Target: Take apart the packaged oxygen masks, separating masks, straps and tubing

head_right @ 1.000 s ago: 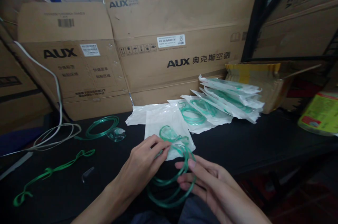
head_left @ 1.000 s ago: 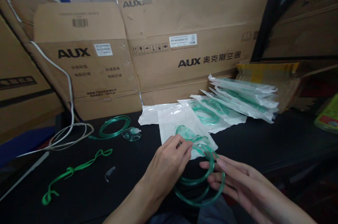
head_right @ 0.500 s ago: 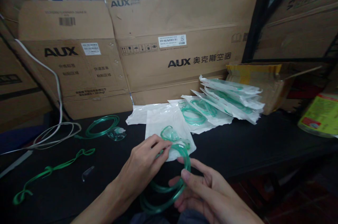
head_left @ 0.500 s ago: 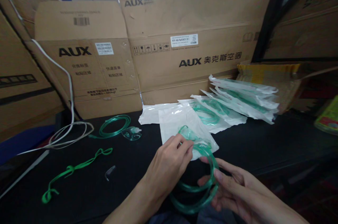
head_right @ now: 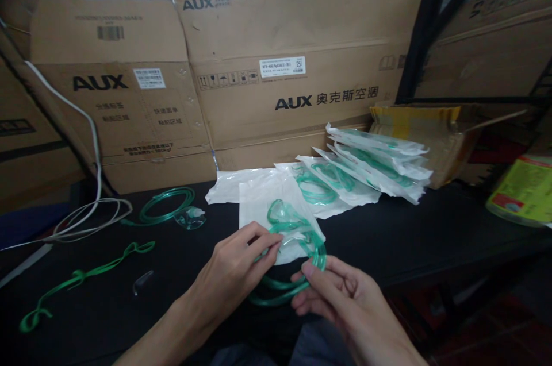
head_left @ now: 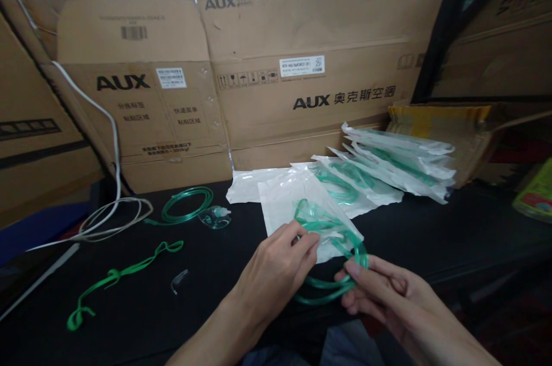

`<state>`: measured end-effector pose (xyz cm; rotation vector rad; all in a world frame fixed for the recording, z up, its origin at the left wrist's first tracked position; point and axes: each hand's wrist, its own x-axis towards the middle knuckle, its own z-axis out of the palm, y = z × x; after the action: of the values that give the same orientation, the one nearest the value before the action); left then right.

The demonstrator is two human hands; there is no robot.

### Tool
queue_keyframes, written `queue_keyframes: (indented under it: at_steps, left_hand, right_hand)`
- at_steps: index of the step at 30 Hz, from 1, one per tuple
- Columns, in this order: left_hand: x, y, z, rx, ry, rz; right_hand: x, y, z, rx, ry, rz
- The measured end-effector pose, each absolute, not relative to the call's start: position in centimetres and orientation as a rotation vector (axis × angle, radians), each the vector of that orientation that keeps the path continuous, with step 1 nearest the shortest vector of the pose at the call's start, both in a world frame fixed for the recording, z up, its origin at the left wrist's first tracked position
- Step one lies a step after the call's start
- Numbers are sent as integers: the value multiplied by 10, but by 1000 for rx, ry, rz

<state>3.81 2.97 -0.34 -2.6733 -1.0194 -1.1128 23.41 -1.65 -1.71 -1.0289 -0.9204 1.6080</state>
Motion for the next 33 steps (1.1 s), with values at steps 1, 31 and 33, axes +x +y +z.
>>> queue_keyframes:
  at_steps: [1, 31, 33]
  left_hand:
    - [38, 29, -3, -2687, -995, -1092]
    - [39, 27, -4, -2632, -771, -1082]
    - [40, 28, -5, -2631, -764, -1132]
  right_hand:
    - [232, -16, -17, -1023, -911, 1589]
    - [211, -19, -14, -918, -735, 1654]
    - [208, -20, -13, -849, -700, 1637]
